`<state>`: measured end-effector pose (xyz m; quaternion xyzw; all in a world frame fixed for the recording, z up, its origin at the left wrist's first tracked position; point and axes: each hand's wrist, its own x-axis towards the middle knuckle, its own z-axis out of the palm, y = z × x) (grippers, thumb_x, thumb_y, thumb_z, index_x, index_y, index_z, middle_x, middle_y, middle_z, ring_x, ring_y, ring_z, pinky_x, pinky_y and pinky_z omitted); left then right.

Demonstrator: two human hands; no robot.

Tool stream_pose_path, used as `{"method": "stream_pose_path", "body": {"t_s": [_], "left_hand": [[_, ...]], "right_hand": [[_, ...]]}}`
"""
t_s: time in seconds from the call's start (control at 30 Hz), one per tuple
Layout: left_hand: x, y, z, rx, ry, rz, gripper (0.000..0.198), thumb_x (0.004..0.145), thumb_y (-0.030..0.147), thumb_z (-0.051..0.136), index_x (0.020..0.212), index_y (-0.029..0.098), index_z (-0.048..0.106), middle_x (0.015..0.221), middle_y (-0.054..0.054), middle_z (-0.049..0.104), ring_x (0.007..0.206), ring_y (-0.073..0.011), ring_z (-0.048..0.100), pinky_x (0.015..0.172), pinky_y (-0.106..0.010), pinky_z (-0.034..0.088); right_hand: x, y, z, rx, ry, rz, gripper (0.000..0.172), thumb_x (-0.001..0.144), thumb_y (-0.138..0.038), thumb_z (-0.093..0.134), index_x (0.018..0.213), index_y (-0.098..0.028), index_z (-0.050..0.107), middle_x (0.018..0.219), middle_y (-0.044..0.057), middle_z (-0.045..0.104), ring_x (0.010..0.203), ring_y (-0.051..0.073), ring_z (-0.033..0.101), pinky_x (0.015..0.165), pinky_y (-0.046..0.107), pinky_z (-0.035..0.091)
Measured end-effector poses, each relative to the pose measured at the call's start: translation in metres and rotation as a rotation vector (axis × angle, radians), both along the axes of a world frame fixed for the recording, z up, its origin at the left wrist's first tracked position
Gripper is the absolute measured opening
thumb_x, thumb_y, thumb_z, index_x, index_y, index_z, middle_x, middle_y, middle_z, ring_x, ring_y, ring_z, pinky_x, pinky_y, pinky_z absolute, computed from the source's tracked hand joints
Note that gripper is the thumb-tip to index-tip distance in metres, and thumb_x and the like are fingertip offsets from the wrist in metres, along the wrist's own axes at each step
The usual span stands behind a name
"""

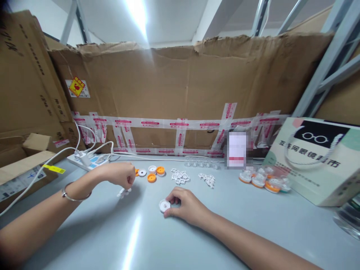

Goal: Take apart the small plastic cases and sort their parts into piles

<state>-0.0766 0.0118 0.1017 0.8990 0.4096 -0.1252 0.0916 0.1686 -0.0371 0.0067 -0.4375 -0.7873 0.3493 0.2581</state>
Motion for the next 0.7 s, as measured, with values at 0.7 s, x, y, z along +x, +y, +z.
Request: {"method": "stream_pose_path", "body": {"t_s": [0.7], "left_hand": [[0.056,-0.028,-0.053,0.370,-0.331,-0.345,0.013,0.078,0.030,0.059,0.081,0.018,0.064,0.077,-0.002,0.062,0.076,-0.0152,0.055,0.072,-0.027,0.036]], "right_hand": [[0.001,0.000,-0.003,0.096,-0.016,0.028,0.017,0.064,-0.027,0.069,0.078,-0.019,0.064,0.072,0.000,0.054,0.068,0.012,0.051,0.064,0.024,0.042]]}}
